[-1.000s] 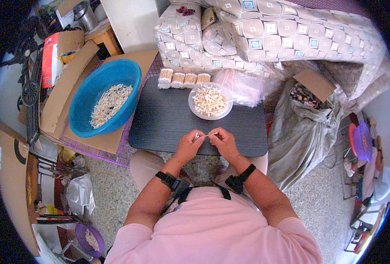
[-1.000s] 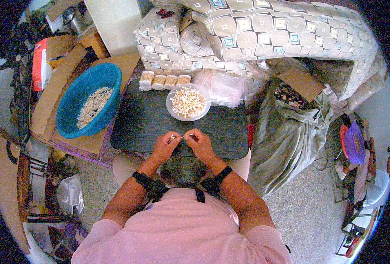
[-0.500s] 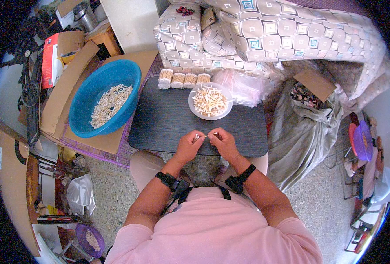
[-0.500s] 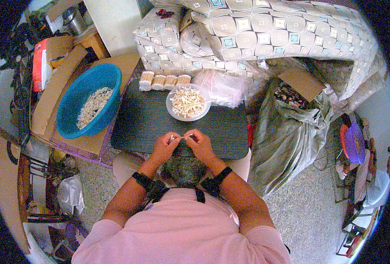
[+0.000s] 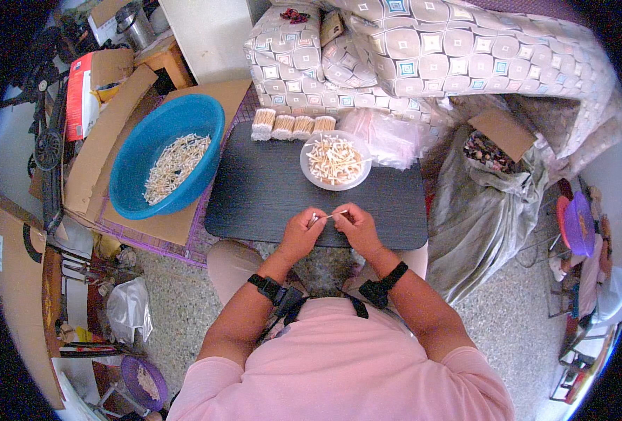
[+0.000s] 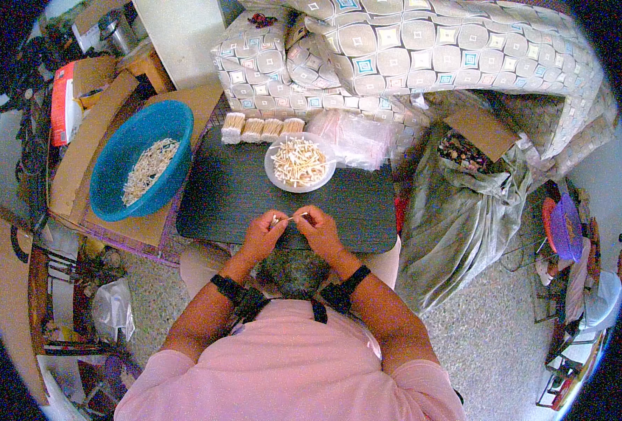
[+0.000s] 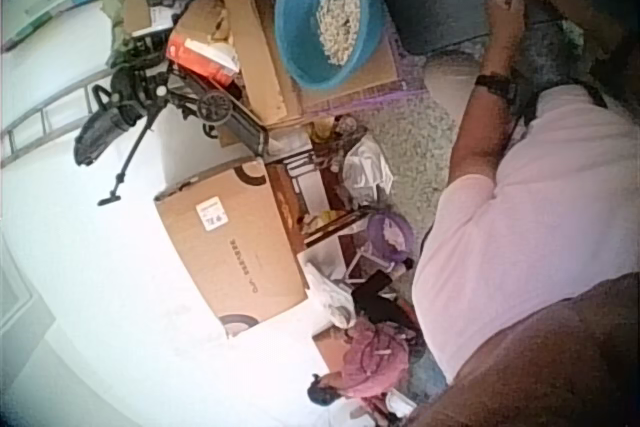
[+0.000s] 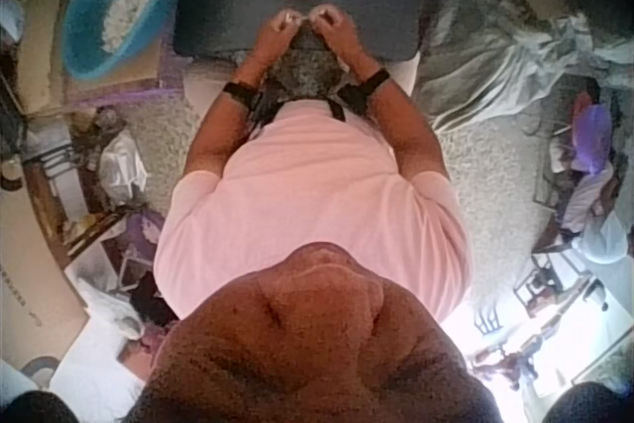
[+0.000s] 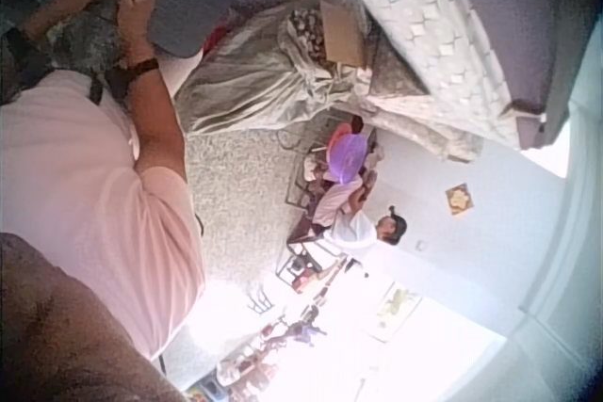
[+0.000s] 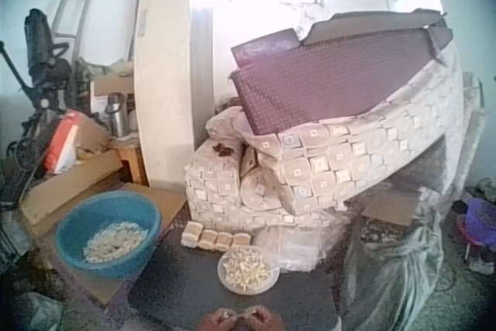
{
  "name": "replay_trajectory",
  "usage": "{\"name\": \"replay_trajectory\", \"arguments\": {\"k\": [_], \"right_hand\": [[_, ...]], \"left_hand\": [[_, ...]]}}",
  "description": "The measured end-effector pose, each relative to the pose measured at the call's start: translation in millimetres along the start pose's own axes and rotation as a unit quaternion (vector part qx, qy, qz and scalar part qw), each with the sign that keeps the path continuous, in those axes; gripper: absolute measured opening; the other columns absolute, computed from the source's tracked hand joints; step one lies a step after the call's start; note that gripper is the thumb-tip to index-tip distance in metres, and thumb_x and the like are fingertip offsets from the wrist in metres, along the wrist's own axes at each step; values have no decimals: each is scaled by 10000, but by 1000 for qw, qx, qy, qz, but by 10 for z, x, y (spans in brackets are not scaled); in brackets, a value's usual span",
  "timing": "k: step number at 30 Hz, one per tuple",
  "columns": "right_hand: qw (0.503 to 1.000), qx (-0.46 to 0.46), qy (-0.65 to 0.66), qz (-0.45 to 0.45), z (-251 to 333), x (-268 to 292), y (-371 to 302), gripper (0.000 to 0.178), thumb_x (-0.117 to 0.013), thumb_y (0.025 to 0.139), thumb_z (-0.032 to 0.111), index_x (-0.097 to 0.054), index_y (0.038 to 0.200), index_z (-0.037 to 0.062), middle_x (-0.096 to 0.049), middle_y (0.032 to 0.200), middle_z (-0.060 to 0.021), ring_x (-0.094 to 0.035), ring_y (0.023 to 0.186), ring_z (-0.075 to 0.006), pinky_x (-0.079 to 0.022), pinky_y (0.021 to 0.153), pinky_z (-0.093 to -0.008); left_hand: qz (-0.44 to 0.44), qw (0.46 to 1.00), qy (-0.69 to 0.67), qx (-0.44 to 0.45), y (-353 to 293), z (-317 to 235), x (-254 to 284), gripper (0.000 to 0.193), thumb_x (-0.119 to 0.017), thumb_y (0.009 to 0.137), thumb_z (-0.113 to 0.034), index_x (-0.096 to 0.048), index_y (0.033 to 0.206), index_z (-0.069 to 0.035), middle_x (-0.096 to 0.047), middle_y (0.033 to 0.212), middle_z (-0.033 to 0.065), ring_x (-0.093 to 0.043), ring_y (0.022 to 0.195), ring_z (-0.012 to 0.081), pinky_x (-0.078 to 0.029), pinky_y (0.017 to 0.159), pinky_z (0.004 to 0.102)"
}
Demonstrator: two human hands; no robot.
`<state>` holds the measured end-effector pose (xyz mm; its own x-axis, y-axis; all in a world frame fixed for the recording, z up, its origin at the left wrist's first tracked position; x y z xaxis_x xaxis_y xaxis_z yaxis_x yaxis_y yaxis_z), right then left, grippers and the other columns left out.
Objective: Packaging bunches of cotton swabs into small plastic bags.
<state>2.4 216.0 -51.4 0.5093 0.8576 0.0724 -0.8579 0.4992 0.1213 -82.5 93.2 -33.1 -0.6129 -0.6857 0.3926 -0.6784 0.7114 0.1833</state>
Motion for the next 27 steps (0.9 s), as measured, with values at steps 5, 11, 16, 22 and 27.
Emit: {"name": "replay_trajectory", "arguments": {"k": [5,11,16,22,27], "right_hand": [[1000,6,-9,-5,5,6,4,126,-638,890,177,-630,942,63,-576,701,15,-506,631,-67,-427,557,-247],[1000,1,-6,-9,-21,7,12,126,-642,890,180,-631,939,64,-567,689,21,-496,618,-64,-417,545,-243],[1000,6,-4,-12,4,12,11,121,-642,890,170,-630,942,62,-567,687,20,-494,615,-63,-413,540,-240],[1000,6,-10,-4,-3,0,14,114,-637,894,159,-624,946,58,-580,707,16,-503,620,-64,-418,540,-241],[1000,0,-1,-5,-11,4,9,106,-637,892,150,-624,945,58,-587,713,10,-518,633,-71,-435,557,-246]], "left_hand": [[-8,1000,-5,-14,-2,-15,6,125,-629,875,-150,-621,949,-50,-613,737,72,-550,657,143,-460,620,311],[3,1000,-5,1,-5,23,-19,120,-623,884,-151,-618,955,-54,-588,709,53,-519,629,128,-449,601,303],[0,1000,-2,-4,-10,-13,-9,120,-624,884,-149,-616,956,-53,-591,711,56,-528,634,131,-449,604,303],[6,1000,-4,1,-14,14,-18,122,-626,881,-145,-616,961,-54,-593,713,64,-532,627,144,-451,603,309],[3,1000,-5,-3,-15,18,-26,121,-628,877,-144,-617,962,-58,-603,724,75,-552,633,158,-458,607,316]]}}
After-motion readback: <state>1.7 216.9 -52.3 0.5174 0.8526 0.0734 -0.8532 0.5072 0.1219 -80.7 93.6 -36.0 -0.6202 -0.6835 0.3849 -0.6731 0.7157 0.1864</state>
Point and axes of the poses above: each hand's wrist, its own y-axis towards the middle knuckle, its own x-axis out of the back of the hand, z = x × y, the point moved 10 cm from there along y, towards the middle knuckle
